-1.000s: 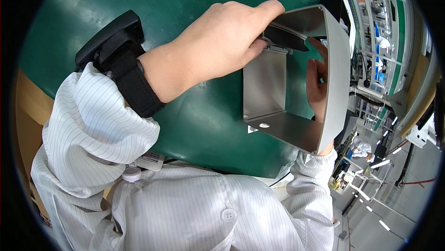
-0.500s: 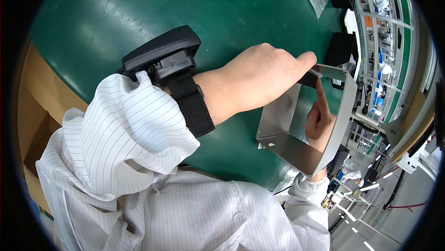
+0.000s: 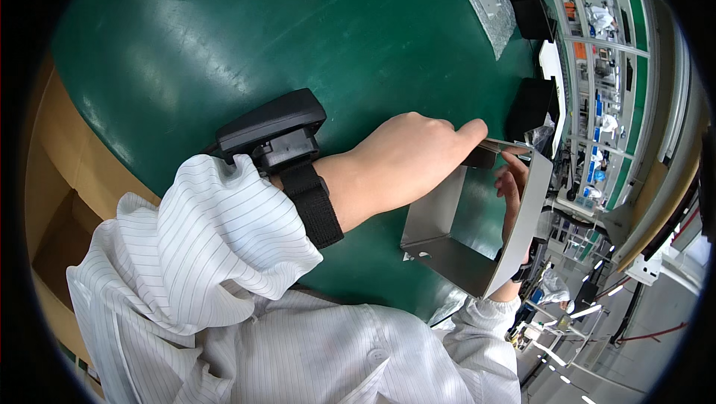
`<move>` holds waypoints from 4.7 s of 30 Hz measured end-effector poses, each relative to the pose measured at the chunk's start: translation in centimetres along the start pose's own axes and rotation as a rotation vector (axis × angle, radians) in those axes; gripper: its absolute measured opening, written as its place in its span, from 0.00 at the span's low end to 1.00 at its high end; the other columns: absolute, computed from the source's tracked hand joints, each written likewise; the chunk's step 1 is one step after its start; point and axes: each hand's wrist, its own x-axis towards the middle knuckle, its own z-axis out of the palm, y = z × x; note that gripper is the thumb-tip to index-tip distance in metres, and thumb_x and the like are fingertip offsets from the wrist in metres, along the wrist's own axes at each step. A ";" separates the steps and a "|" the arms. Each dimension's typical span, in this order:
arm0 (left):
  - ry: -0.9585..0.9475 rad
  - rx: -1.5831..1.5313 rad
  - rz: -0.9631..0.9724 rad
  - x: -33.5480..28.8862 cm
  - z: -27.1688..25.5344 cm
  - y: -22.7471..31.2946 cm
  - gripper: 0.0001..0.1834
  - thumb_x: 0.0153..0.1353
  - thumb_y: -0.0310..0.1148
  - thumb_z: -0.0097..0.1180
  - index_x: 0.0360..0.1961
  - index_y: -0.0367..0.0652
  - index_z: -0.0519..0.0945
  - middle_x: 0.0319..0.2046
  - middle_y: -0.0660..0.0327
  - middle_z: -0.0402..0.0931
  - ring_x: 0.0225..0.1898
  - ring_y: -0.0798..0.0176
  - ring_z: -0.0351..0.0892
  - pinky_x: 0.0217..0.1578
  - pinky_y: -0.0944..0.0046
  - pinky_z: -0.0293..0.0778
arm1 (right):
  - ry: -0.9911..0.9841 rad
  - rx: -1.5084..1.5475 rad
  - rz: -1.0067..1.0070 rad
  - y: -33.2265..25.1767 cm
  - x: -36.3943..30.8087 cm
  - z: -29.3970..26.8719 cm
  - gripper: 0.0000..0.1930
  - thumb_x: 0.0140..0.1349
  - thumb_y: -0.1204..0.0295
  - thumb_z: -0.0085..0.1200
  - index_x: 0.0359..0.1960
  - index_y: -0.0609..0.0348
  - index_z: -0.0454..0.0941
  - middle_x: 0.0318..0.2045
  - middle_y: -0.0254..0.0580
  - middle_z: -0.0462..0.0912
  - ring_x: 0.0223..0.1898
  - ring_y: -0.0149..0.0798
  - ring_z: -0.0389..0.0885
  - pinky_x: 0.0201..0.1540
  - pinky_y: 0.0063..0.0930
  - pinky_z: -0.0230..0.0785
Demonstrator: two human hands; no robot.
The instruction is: Applying adhesive sealing strips to a metal box and placing the finished unit into a protective bag.
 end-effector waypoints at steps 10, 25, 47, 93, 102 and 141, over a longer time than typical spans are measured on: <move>-0.012 -0.206 -0.119 0.2 0.1 -0.3 0.19 0.55 0.19 0.58 0.48 0.41 0.70 0.32 0.51 0.82 0.34 0.45 0.83 0.32 0.52 0.77 | -0.101 0.357 -0.022 7.9 3.8 -0.9 0.16 0.69 0.60 0.55 0.46 0.61 0.77 0.35 0.36 0.77 0.34 0.29 0.75 0.38 0.25 0.69; -0.249 -0.223 -0.514 3.9 -0.7 1.4 0.14 0.55 0.40 0.66 0.25 0.39 0.84 0.20 0.55 0.79 0.23 0.55 0.79 0.27 0.58 0.73 | -0.256 0.546 -0.524 6.7 4.2 2.5 0.18 0.69 0.60 0.51 0.44 0.67 0.76 0.37 0.38 0.77 0.35 0.27 0.74 0.36 0.19 0.69; -0.300 -0.339 -0.431 3.6 -0.7 0.4 0.13 0.57 0.40 0.64 0.27 0.40 0.83 0.20 0.53 0.78 0.24 0.52 0.78 0.28 0.56 0.71 | -0.296 0.569 -0.057 4.4 5.0 3.0 0.19 0.59 0.65 0.67 0.38 0.67 0.72 0.35 0.42 0.79 0.34 0.32 0.82 0.41 0.32 0.83; -0.118 -0.463 -0.113 4.3 -4.4 -1.4 0.11 0.53 0.32 0.67 0.31 0.33 0.83 0.26 0.51 0.81 0.28 0.58 0.82 0.33 0.63 0.76 | 0.264 0.083 -0.371 1.3 0.1 1.2 0.10 0.62 0.71 0.61 0.42 0.64 0.82 0.42 0.43 0.82 0.42 0.28 0.79 0.43 0.27 0.72; -0.124 -0.455 -0.215 2.5 -5.5 -1.0 0.11 0.63 0.27 0.59 0.45 0.33 0.81 0.33 0.58 0.83 0.36 0.66 0.81 0.41 0.65 0.77 | 0.334 0.084 -0.712 -7.1 -1.0 1.4 0.06 0.52 0.81 0.67 0.31 0.65 0.82 0.30 0.42 0.84 0.30 0.37 0.81 0.33 0.26 0.74; -0.155 -0.607 -0.438 2.5 -5.7 1.7 0.11 0.67 0.30 0.58 0.48 0.38 0.83 0.35 0.64 0.82 0.36 0.71 0.77 0.40 0.68 0.75 | 0.292 0.280 -0.550 -7.1 -0.9 1.6 0.06 0.55 0.82 0.65 0.31 0.67 0.80 0.28 0.41 0.81 0.28 0.30 0.80 0.32 0.21 0.74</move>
